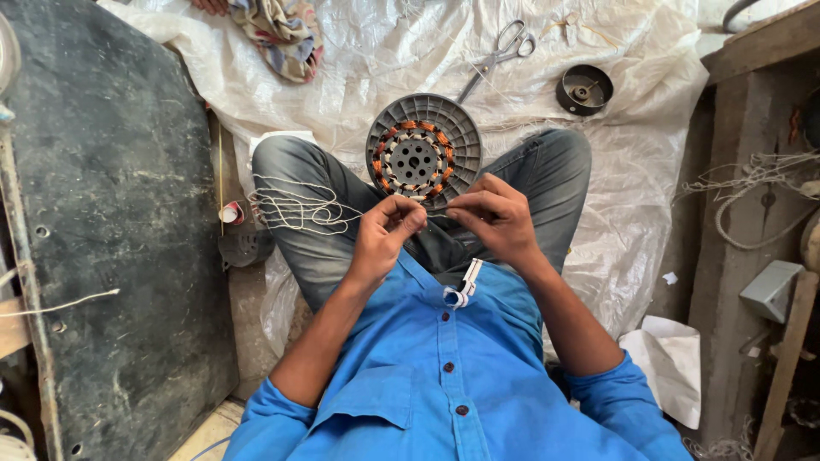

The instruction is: The person sits on the floor and winds white string around the slots of a motor stator held between their legs. They repeatedly pull the string through the slots and tie it off, occasionally using a small yellow tool to adjust the windings.

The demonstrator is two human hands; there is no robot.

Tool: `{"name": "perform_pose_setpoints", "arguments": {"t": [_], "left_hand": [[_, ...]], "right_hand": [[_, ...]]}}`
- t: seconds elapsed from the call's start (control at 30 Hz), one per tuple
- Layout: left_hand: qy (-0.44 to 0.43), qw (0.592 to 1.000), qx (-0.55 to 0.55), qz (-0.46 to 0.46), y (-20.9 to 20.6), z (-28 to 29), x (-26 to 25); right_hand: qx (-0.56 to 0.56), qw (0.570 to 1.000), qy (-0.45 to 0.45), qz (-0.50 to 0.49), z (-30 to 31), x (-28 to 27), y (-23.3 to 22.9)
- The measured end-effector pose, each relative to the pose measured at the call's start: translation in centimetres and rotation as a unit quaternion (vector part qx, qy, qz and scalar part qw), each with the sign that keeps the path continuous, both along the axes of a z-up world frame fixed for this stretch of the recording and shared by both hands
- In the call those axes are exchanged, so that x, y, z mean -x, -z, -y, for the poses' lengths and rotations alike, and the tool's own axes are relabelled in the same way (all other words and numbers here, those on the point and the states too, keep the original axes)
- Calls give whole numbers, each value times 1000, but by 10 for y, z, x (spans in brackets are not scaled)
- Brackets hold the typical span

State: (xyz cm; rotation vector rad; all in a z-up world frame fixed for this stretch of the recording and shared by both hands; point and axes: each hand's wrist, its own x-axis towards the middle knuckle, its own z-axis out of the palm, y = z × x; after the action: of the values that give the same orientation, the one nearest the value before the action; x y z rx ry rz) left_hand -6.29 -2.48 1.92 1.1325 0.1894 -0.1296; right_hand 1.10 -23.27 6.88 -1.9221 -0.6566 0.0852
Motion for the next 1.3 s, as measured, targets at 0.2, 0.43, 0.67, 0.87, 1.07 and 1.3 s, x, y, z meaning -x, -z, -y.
{"name": "perform_pose_setpoints", "arguments": {"t": [0.2, 0.43, 0.67, 0.87, 1.07, 1.3], "left_hand": [[-42, 993, -109, -7, -3, 11, -3], [-92, 901, -398, 144, -27, -3, -4], [-64, 895, -421, 130, -23, -2, 3], [-59, 899, -413, 133, -20, 3, 6], [-53, 890, -432, 132, -20, -2, 5], [-59, 850, -490, 184, -20, -2, 3]], "right_hand": [[-156, 975, -32, -152, -4, -12, 9], [8, 999, 15, 48, -16, -33, 18], [18, 997, 16, 70, -19, -32, 24], [27, 993, 5, 115, -19, -34, 25], [57, 990, -31, 124, -19, -38, 26], [105, 994, -36, 21, -28, -54, 27]]}}
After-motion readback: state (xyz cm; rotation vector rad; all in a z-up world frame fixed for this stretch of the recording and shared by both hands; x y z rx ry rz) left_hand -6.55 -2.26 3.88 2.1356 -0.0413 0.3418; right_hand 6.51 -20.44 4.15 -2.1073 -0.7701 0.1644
